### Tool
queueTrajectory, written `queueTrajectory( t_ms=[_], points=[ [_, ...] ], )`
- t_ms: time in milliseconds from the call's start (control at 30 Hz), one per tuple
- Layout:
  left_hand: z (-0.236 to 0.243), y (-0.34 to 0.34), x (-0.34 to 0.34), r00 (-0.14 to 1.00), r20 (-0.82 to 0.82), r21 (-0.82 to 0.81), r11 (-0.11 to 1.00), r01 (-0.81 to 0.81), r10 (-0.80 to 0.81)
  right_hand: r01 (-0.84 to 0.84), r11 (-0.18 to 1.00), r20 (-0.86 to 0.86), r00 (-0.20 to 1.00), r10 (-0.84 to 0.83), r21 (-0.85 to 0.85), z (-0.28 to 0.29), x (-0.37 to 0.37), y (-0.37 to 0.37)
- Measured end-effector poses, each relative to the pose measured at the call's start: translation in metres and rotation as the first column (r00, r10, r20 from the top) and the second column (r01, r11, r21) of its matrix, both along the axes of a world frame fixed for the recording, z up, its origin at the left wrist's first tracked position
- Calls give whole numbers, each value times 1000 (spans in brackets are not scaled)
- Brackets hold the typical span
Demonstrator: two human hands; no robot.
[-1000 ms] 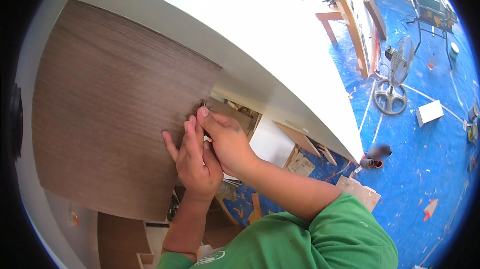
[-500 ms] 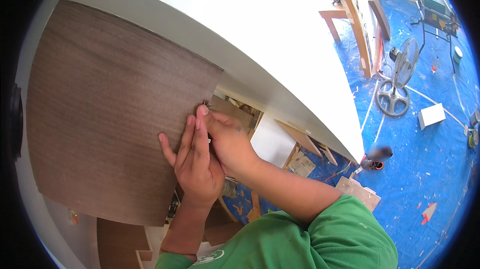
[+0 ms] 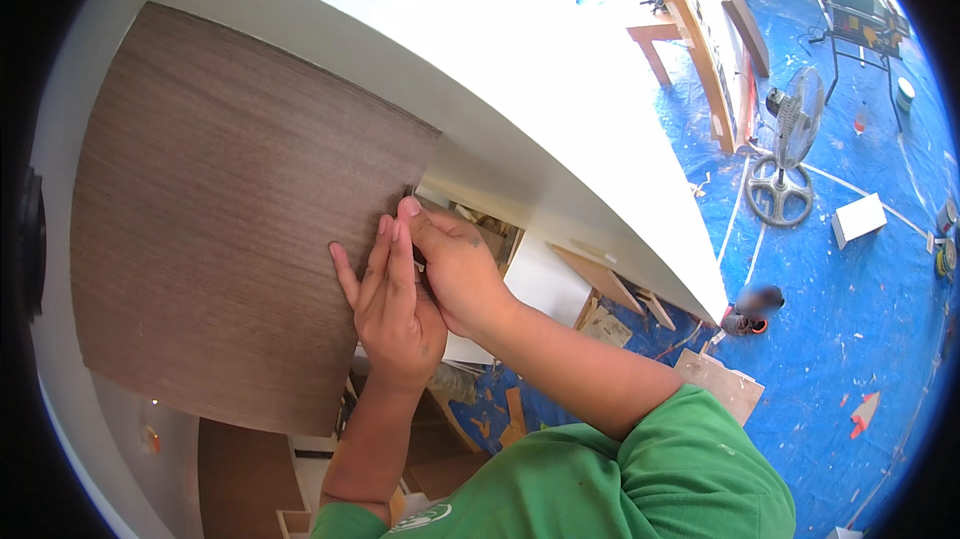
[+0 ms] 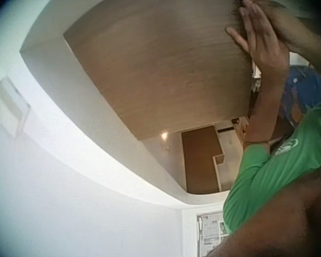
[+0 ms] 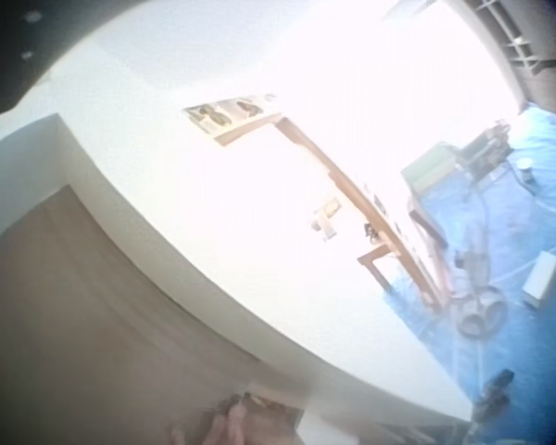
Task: The person positions a wooden cabinet door against an upper cabinet frame and uses a small rectangular tool to press and align the door edges. They repeatedly adjust the door's position and apply pressure along the seams to ensure a flush fit.
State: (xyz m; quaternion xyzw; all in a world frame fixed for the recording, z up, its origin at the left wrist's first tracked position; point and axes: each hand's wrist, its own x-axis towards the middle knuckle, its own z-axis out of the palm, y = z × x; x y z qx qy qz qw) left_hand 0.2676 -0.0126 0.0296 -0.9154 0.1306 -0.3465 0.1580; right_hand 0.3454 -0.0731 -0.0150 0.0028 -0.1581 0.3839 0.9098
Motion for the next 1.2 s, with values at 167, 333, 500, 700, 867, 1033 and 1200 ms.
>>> queueTrajectory(
  t_ms=[167, 333, 500, 700, 867, 1033, 1200],
  points=[
    [-2, 2, 0, 1000, -4, 24, 1000, -19, 19, 7, 999, 12, 1000, -7, -43, 0, 3, 0],
    [-3, 2, 4, 1000, -10, 18, 1000, -22, 23, 38, 996, 12, 999, -37, -85, 3, 6, -3],
    [-5, 1, 9, 997, 7, 59, 995, -82, 81, 57, 996, 26, 998, -56, -62, 0, 12, 5],
    [-4, -4, 14, 991, 22, 90, 987, -130, 129, 18, 994, 15, 1000, -17, -105, 3, 20, 3],
    [-2, 2, 8, 998, 21, 28, 998, -64, 63, -9, 999, -48, 999, 7, -48, 1, 9, 11],
    [6, 2, -1, 998, 5, 84, 994, -68, 68, 1, 996, -51, 999, -5, -87, 7, -1, -1],
    [6, -6, 2, 997, -24, 39, 997, -67, 68, 9, 993, 0, 1000, -9, -121, 4, 6, -1]
  ],
)
